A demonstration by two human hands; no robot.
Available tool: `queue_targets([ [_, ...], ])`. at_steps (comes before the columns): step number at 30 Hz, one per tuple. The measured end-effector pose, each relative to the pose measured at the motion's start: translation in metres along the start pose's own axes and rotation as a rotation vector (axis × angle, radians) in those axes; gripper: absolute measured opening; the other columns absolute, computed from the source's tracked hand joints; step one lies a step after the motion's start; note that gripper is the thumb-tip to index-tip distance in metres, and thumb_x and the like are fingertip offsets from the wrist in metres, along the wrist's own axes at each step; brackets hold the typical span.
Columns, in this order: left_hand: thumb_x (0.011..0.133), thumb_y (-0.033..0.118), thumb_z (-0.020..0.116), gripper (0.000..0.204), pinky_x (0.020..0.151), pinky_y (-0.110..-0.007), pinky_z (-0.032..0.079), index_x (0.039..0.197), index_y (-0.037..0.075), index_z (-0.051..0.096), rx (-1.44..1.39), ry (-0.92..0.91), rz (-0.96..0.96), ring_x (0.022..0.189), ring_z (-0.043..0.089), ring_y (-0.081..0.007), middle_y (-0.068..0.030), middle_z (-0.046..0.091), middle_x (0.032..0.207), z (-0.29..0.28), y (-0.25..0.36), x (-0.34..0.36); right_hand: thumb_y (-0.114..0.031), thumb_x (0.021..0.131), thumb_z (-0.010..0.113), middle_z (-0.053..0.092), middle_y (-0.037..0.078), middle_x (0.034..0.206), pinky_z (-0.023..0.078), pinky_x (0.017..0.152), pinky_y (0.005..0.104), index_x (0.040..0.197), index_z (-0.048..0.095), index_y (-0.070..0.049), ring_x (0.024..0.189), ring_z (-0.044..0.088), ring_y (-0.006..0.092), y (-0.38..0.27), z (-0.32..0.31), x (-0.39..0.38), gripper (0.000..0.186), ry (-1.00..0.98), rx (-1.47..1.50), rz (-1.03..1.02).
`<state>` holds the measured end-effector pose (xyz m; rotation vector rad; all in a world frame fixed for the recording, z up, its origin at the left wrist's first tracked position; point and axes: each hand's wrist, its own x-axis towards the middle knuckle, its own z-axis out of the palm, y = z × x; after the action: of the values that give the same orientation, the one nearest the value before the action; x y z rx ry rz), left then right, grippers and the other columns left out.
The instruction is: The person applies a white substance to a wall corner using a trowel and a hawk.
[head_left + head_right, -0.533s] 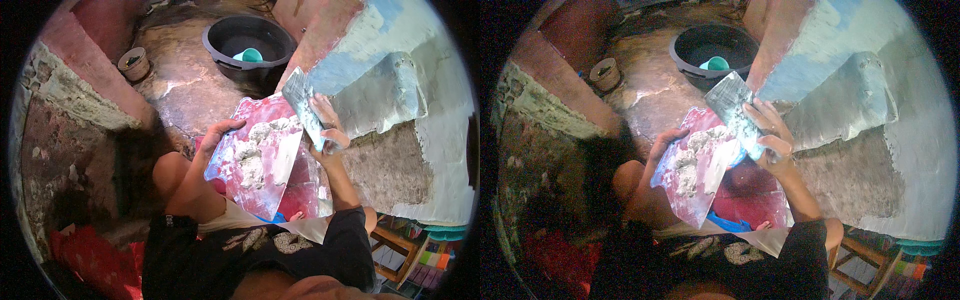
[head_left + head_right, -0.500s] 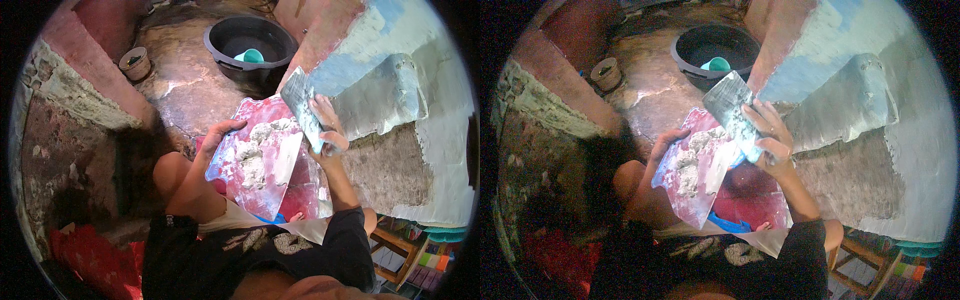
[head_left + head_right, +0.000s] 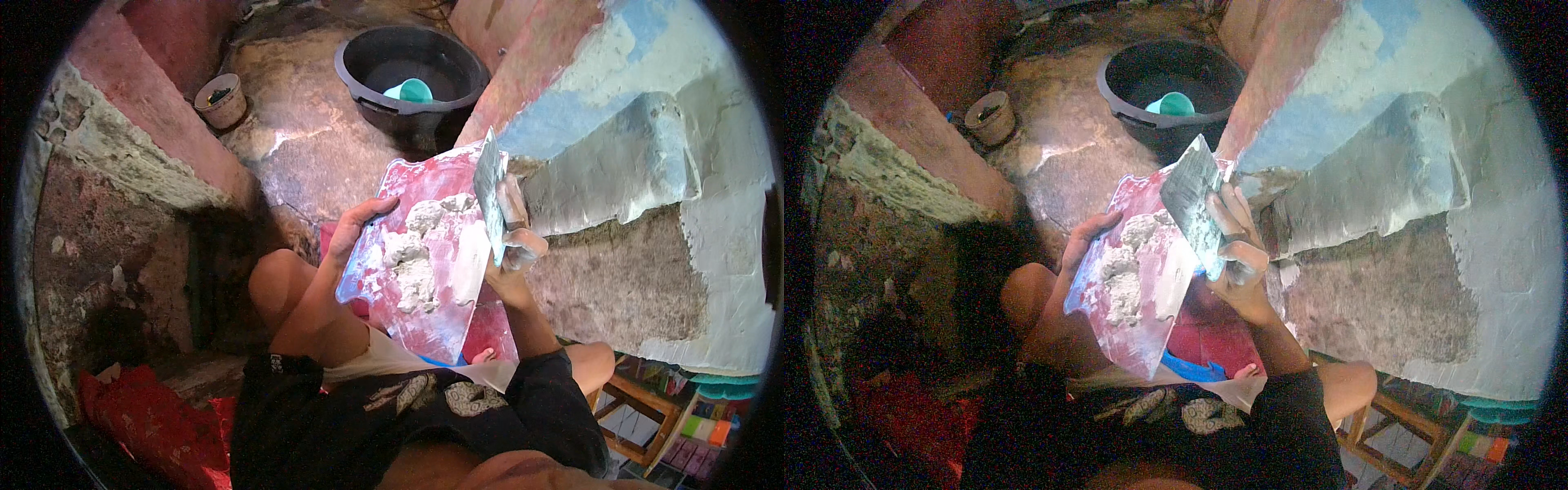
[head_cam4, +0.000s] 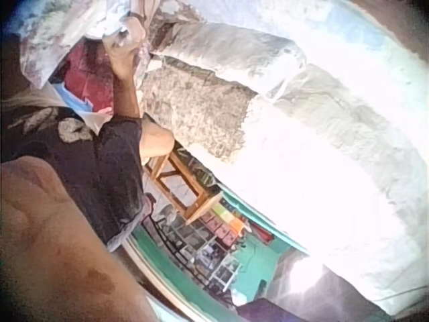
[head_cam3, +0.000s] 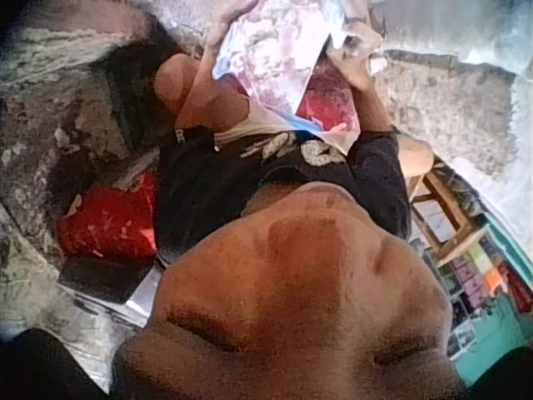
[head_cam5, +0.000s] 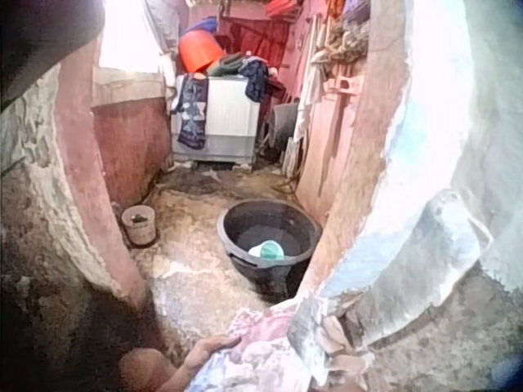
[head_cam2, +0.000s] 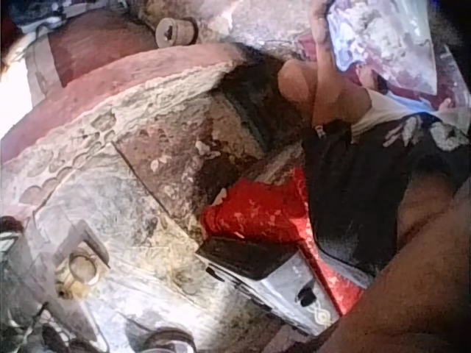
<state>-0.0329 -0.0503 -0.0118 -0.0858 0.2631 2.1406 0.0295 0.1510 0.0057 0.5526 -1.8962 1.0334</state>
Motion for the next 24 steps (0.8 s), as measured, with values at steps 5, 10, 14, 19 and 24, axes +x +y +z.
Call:
queue_targets([
  [5,0.08,0.012,0.049,0.028,0.068,-0.035,0.053,0.098,-0.009,0.051,0.0,-0.012,-0.037,0.073,0.062,-0.0253,-0.0201,0.06,0.089,0.002,0.002,-0.002,-0.023,0.082,0.051,0.052,0.023,0.109,0.024,0.095,0.0509,0.065,0.033,-0.006,0.112,0.039,0.0417,-0.003,0.0,-0.016,0.03,0.018,0.009,0.116],
  [10,0.079,0.012,0.051,0.027,0.067,-0.035,0.053,0.096,-0.008,0.053,0.07,0.058,0.001,0.071,0.062,-0.0238,-0.0188,0.06,0.087,-0.012,0.0,0.002,-0.014,0.08,0.051,0.051,0.026,0.108,0.026,0.096,0.0477,0.074,0.032,-0.006,0.114,0.037,0.0406,-0.006,0.006,-0.019,0.022,0.091,0.051,0.109],
  [14,0.078,0.012,0.051,0.026,0.067,-0.035,0.053,0.096,-0.007,0.053,0.117,0.112,-0.013,0.072,0.062,-0.0236,-0.0179,0.061,0.087,-0.003,0.0,0.001,-0.004,0.076,0.053,0.05,0.027,0.109,0.028,0.095,0.0448,0.075,0.032,-0.007,0.114,0.038,0.0404,-0.008,0.008,-0.014,0.021,0.135,0.072,0.125],
  [19,0.079,0.012,0.051,0.027,0.068,-0.034,0.052,0.097,-0.008,0.053,0.116,0.088,-0.002,0.073,0.062,-0.0232,-0.0179,0.06,0.088,-0.002,-0.001,0.001,-0.004,0.076,0.055,0.051,0.027,0.108,0.03,0.094,0.0421,0.075,0.031,-0.006,0.114,0.038,0.0406,-0.008,0.005,0.001,0.023,0.05,-0.033,0.125],
  [24,0.079,0.012,0.05,0.028,0.07,-0.035,0.052,0.098,-0.007,0.053,0.039,0.08,0.028,0.074,0.062,-0.0235,-0.0186,0.06,0.089,-0.007,-0.005,0.004,-0.01,0.078,0.053,0.051,0.026,0.108,0.029,0.094,0.0442,0.078,0.032,-0.008,0.114,0.038,0.0414,-0.003,0.008,-0.004,0.022,0.026,0.004,0.095],
])
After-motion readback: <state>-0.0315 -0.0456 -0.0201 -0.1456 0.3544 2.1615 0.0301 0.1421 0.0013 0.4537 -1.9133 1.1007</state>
